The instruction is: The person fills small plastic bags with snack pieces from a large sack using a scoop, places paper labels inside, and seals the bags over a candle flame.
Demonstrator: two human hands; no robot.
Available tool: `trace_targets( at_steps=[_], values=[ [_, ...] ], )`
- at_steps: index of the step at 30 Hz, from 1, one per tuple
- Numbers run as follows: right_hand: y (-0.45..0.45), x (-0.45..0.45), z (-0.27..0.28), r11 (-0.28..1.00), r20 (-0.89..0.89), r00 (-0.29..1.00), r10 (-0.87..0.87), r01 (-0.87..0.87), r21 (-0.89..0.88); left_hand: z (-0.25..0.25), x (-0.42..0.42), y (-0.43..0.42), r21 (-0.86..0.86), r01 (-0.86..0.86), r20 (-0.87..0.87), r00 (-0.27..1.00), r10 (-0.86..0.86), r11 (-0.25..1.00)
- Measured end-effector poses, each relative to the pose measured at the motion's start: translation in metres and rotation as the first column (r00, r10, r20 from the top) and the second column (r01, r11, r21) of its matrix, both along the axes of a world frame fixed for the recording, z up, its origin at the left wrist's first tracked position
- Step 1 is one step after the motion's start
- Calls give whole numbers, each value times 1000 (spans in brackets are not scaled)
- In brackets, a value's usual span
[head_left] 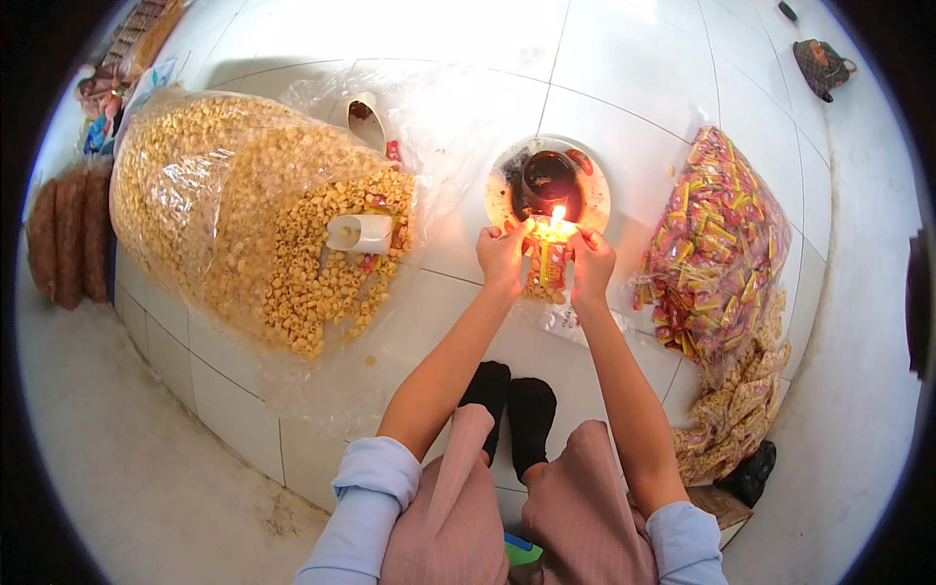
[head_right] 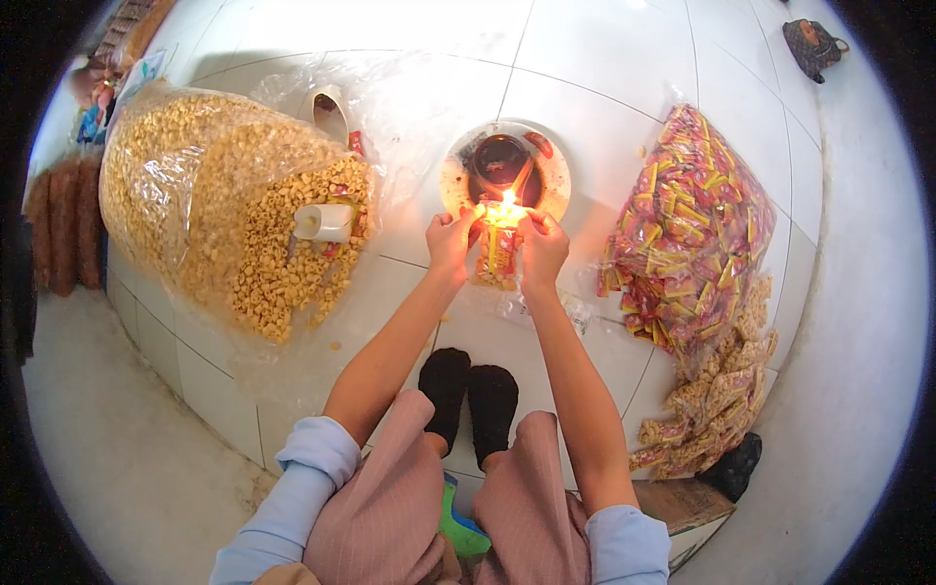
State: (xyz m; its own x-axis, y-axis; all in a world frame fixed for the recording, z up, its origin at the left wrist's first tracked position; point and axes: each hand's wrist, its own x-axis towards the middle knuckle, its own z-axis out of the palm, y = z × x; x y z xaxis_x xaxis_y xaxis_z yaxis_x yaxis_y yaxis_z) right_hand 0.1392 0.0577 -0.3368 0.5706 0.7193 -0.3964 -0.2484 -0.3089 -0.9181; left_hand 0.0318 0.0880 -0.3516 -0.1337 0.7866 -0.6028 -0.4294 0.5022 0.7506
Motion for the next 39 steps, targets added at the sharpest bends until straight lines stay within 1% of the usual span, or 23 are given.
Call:
trace_targets(
  at_steps=[6,8,10,11,12,13,14,15,16,17,18,20,24,26,28,29,30,32,33,34,36,38,39],
  values=[
    [-12,11,10,999,-34,998,-47,47,19,19,12,-9,-30,12,20,1000,-11,999],
    [-19,17,21,999,121,992,33,-35,18,34,13,-19,-11,63,-7,998,-63,998],
    [-29,20,43,992,184,980,79,-96,82,47,12,-33,12,115,-37,993,-114,993],
    [-36,21,57,978,246,961,123,-160,135,53,9,-41,202,127,-56,991,-117,971],
    [-43,22,72,977,249,961,119,-158,141,59,6,-49,385,137,-74,990,-117,913],
    [-50,22,88,960,271,949,162,-215,180,71,0,-53,480,259,-291,948,-126,838],
    [-58,23,100,936,296,934,201,-272,222,85,-4,-57,490,258,-288,949,-125,832],
    [-65,24,107,905,374,901,221,-333,266,118,-7,-58,599,441,-519,849,-95,668],
    [-72,23,122,901,385,898,212,-332,279,141,-10,-59,626,621,-705,709,3,473],
    [-79,21,140,880,443,862,247,-391,270,153,-11,-61,611,669,-729,684,-29,424],
    [-85,20,158,855,502,820,277,-448,261,165,-15,-65,629,663,-722,692,-12,405],
    [-94,19,186,840,521,821,235,-441,316,190,-21,-72,589,671,-654,723,-223,451],
    [-114,9,246,769,494,851,179,-434,469,262,-30,-87,724,577,-568,810,-149,377],
    [-124,7,273,734,443,880,168,-412,540,282,-39,-91,698,600,-519,800,-301,391],
    [-134,4,296,701,463,875,142,-419,577,308,-37,-101,762,545,-499,838,-219,350],
    [-139,3,308,686,469,874,127,-419,595,329,-35,-109,811,425,-422,901,-100,401],
    [-145,2,319,668,479,871,111,-423,612,342,-39,-113,814,450,-468,883,-43,368],
    [-157,-1,339,717,485,870,94,-397,574,364,-48,-120,826,467,-501,865,32,315],
    [-160,-3,347,702,493,866,81,-401,588,373,-51,-123,782,519,-478,855,-203,346],
    [-163,-5,353,655,501,864,52,-408,635,380,-53,-126,730,581,-425,798,-428,360],
    [-170,-7,369,582,516,857,1,-420,696,395,-52,-135,782,543,-430,826,-364,308],
    [-172,-6,370,686,383,924,8,-284,670,396,-50,-138,857,298,-153,926,-346,419],
    [-172,-6,375,666,389,921,-5,-287,689,397,-45,-138,889,275,-154,933,-326,366]
  ],
)
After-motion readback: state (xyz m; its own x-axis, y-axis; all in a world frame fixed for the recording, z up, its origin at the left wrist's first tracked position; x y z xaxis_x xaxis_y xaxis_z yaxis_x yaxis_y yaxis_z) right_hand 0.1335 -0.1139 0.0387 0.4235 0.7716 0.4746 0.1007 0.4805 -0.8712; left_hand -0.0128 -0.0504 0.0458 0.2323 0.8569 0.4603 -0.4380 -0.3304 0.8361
